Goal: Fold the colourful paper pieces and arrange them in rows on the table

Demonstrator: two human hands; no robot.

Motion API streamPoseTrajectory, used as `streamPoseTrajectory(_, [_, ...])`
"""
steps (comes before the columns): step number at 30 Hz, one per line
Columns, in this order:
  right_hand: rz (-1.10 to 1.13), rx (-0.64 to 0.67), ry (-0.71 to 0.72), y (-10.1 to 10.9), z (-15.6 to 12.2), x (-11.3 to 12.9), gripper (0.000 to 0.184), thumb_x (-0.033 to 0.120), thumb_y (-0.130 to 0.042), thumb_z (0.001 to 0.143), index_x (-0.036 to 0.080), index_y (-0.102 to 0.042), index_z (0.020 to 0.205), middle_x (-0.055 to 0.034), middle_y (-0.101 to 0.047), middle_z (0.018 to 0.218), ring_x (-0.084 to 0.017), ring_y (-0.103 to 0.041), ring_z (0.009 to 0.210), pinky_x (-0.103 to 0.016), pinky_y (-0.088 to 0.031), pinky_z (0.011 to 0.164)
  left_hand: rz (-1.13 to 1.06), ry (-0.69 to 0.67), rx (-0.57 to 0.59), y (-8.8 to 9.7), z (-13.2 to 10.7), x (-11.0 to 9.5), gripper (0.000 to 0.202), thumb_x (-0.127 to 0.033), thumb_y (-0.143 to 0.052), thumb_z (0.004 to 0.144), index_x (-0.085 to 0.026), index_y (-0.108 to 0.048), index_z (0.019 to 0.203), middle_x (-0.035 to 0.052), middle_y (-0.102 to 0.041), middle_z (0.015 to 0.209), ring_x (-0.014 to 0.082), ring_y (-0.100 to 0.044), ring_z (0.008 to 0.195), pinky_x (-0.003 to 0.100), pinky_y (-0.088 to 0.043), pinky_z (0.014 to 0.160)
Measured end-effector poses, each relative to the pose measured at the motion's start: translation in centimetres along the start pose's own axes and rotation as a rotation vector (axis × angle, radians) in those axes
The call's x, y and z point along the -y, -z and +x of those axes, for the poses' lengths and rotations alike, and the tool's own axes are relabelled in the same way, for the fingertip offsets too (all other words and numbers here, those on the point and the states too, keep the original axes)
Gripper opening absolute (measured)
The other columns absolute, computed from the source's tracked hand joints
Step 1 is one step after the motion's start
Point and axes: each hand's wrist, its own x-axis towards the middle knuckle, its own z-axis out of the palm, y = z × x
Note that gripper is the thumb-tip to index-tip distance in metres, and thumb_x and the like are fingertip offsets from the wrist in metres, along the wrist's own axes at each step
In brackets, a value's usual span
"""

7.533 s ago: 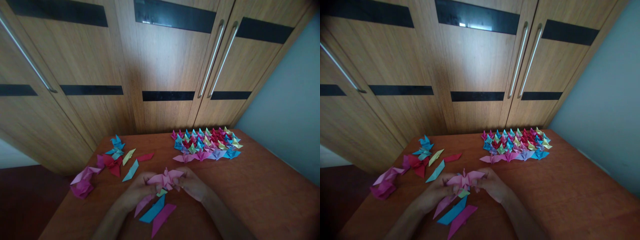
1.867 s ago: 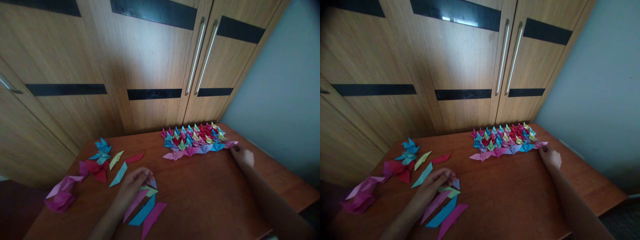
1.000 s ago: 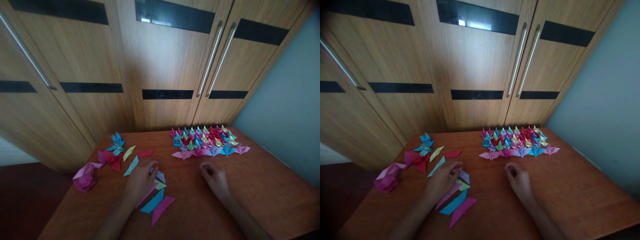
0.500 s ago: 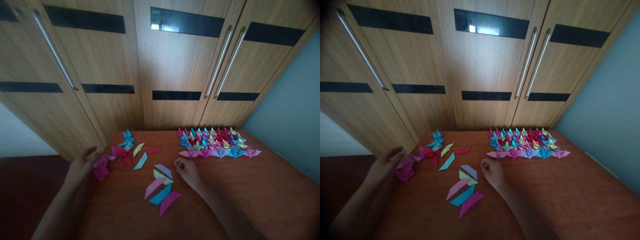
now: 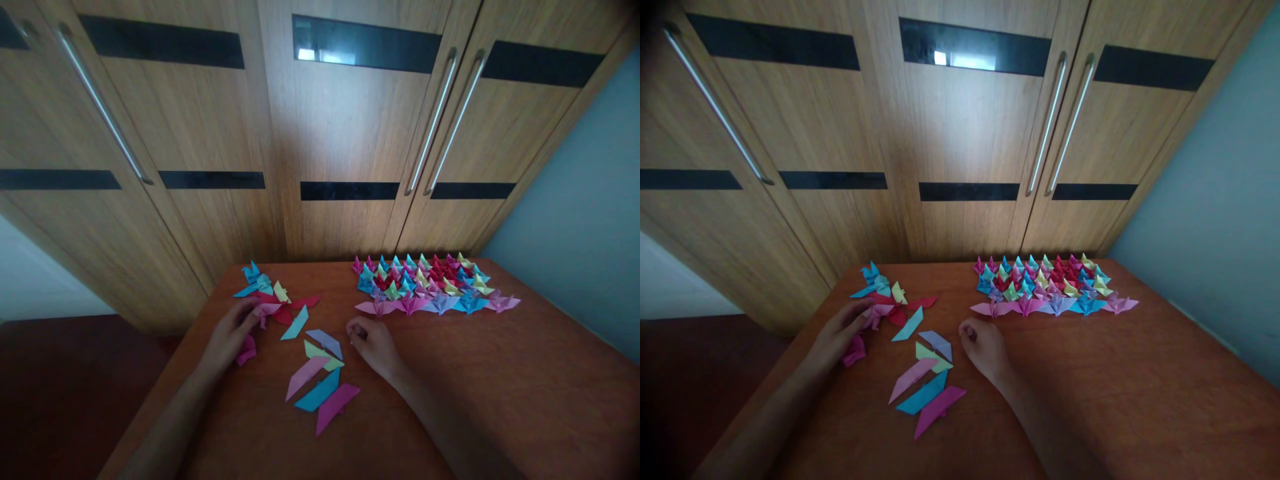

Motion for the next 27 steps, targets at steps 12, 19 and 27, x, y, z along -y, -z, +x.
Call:
streamPoseTrajectory(12, [0.025,0.009,0.009,0.1,-0.2,-0.1,0.015,0.019,-0.048,0.080,0.021,-0.063,0.076,0.0009,-0.062,0.065,-0.014,-0.056,0.059,-0.022,-0.039,0.056,0.028,0.029,0.121,0.5,-3.5,-1.5,0.040,-0.043,-0.052,0.082,-0.024,-0.061,0.116,0.0051,-0.060,0.127,0.0281,-0.051,0.120,0.040,-0.039,0.102])
streamPoseTrajectory(19, [0.023,0.017,0.013,0.0,-0.2,-0.1,0.016,0.020,-0.048,0.081,0.021,-0.062,0.076,0.0006,-0.062,0.066,-0.014,-0.057,0.061,-0.022,-0.040,0.058,0.237,0.047,0.070,2.2,-5.2,0.8,0.038,-0.044,-0.054,0.081,-0.024,-0.062,0.112,0.0072,-0.066,0.115,0.0288,-0.060,0.107,0.039,-0.047,0.094])
streamPoseTrajectory(27, [0.038,0.017,0.016,0.1,-0.3,-0.2,0.015,0.018,-0.048,0.080,0.021,-0.063,0.077,0.0011,-0.062,0.066,-0.013,-0.056,0.060,-0.022,-0.039,0.056,0.445,0.044,0.026,2.1,-6.2,0.3,0.030,-0.052,-0.058,0.074,-0.025,-0.070,0.082,0.0030,-0.074,0.091,0.0277,-0.067,0.085,0.032,-0.052,0.078])
